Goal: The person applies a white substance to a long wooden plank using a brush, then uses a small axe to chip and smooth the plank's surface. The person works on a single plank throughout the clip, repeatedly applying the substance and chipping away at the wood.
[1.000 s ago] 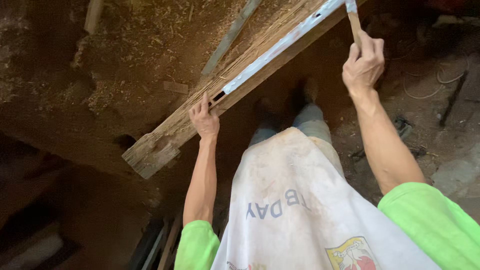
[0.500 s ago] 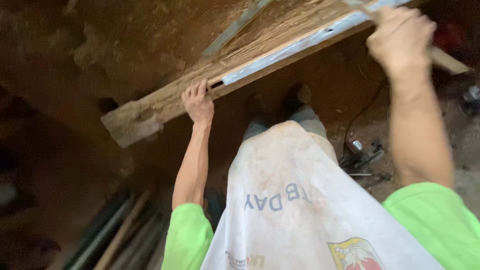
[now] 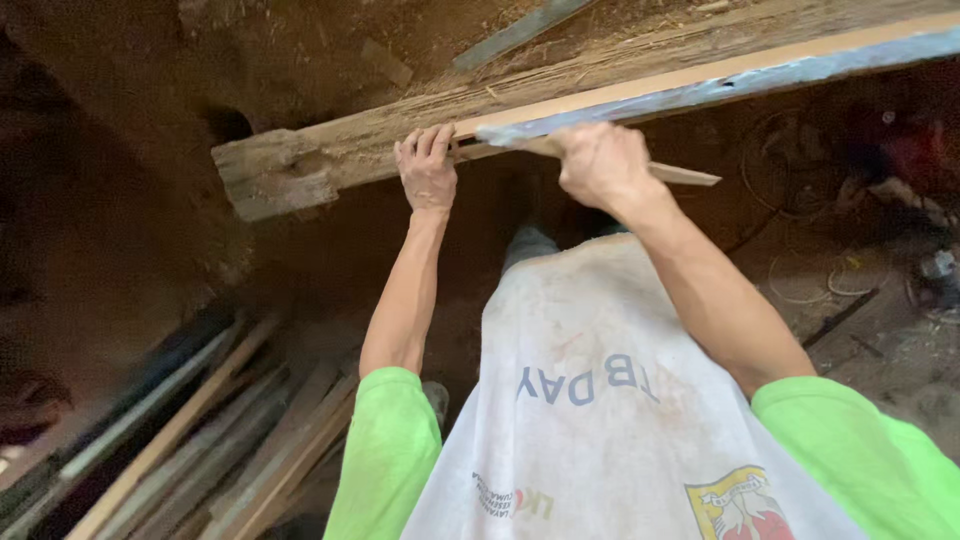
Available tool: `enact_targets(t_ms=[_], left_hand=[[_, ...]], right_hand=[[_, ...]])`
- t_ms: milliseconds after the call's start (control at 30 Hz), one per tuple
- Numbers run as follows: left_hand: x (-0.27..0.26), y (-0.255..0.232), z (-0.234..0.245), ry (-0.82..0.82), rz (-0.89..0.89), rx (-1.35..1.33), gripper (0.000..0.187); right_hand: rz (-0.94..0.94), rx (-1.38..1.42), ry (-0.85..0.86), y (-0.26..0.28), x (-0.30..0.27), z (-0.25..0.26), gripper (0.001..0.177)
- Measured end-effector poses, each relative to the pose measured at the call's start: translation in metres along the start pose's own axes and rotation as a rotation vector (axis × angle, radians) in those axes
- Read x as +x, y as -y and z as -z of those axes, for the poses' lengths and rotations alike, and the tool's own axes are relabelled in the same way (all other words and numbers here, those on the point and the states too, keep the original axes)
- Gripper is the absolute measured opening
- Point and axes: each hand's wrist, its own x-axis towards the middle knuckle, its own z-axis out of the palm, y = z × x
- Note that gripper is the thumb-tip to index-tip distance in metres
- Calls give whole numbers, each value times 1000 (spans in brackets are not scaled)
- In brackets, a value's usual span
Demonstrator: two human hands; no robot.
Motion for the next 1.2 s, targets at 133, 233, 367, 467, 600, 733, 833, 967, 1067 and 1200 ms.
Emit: enact_targets(t_ms=[133,233,367,467,600,733,833,967,1067,1200], left_hand=[[18,10,5,138,-56,-49,54],[29,14,8,207,-81,-74,54],[33,16,10,217,-92,-90,56],[31,14,9,210,-77,-83,55],[31,12,7,198,-78,-119,47],[30,13,9,200,-75,-94,52],[29,11,9,230,-45,-100,49],[30,8,7,212,-16,-88,48],[28,9,6,193,-30,-95,51],[29,10,8,196,-7,-84,52]], right_hand=[[56,409,-455,-32,-33,-22,29],[-33,402,-689,-93,-54,-41,41],[-169,282,-802,-175,-77,-70,39],[-326,253,-874,-219,-104,-79,37],[-509,285,-1026,-230,-111,-71,40],[-396,307,-787,-172,-99,-69,33],[-213,557,-657,-120,-99,-69,36],[-238,464,-641,-115,-94,-50,36],[-280,311,-626,-139,-89,-32,40],[-289,347,-769,-142,-87,-24,52]])
